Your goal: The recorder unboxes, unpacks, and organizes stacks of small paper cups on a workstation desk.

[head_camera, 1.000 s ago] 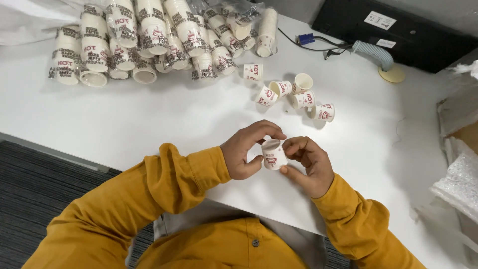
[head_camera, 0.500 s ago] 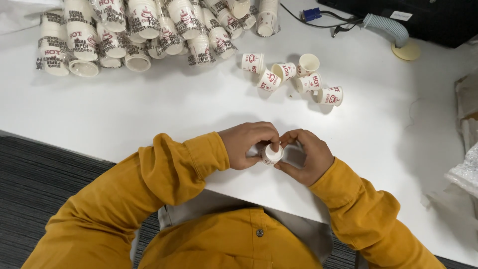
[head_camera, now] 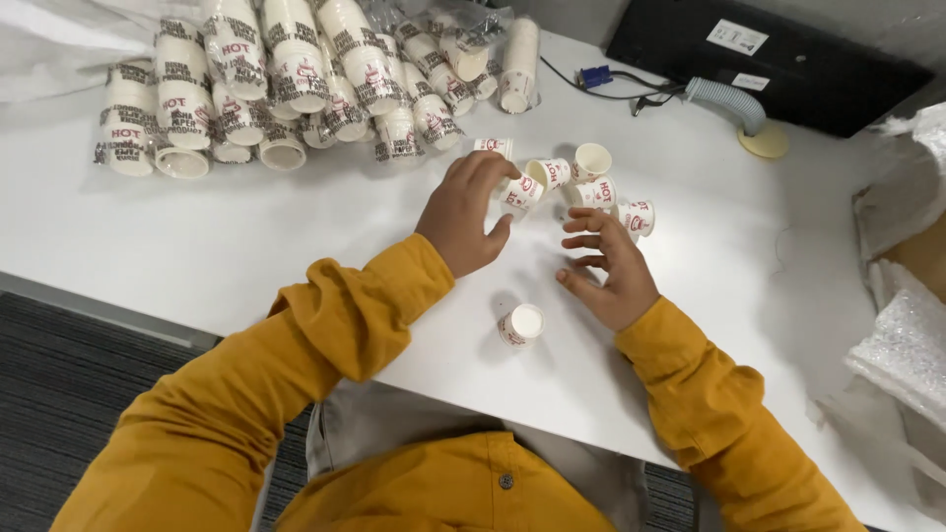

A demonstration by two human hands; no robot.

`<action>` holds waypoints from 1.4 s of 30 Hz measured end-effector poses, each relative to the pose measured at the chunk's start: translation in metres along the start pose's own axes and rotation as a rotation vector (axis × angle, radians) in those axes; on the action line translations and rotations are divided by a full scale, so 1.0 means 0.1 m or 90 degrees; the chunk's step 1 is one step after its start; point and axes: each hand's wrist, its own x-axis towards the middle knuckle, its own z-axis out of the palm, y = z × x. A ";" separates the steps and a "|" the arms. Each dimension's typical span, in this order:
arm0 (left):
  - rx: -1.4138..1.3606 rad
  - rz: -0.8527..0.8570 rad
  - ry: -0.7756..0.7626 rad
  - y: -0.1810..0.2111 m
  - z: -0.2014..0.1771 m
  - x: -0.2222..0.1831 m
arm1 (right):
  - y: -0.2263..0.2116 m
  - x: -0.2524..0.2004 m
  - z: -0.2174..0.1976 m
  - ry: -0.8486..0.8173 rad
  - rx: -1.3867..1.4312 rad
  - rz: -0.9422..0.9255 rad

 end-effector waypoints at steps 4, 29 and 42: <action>0.097 0.132 0.027 -0.08 0.21 0.14 | 0.14 0.19 0.17 0.011 -0.004 0.087; -0.233 0.114 -0.022 0.08 0.18 -0.13 | 0.12 0.04 0.14 0.048 0.317 -0.013; -0.404 0.028 -0.416 0.29 0.06 -0.60 | 0.01 -0.19 0.01 0.097 0.393 0.003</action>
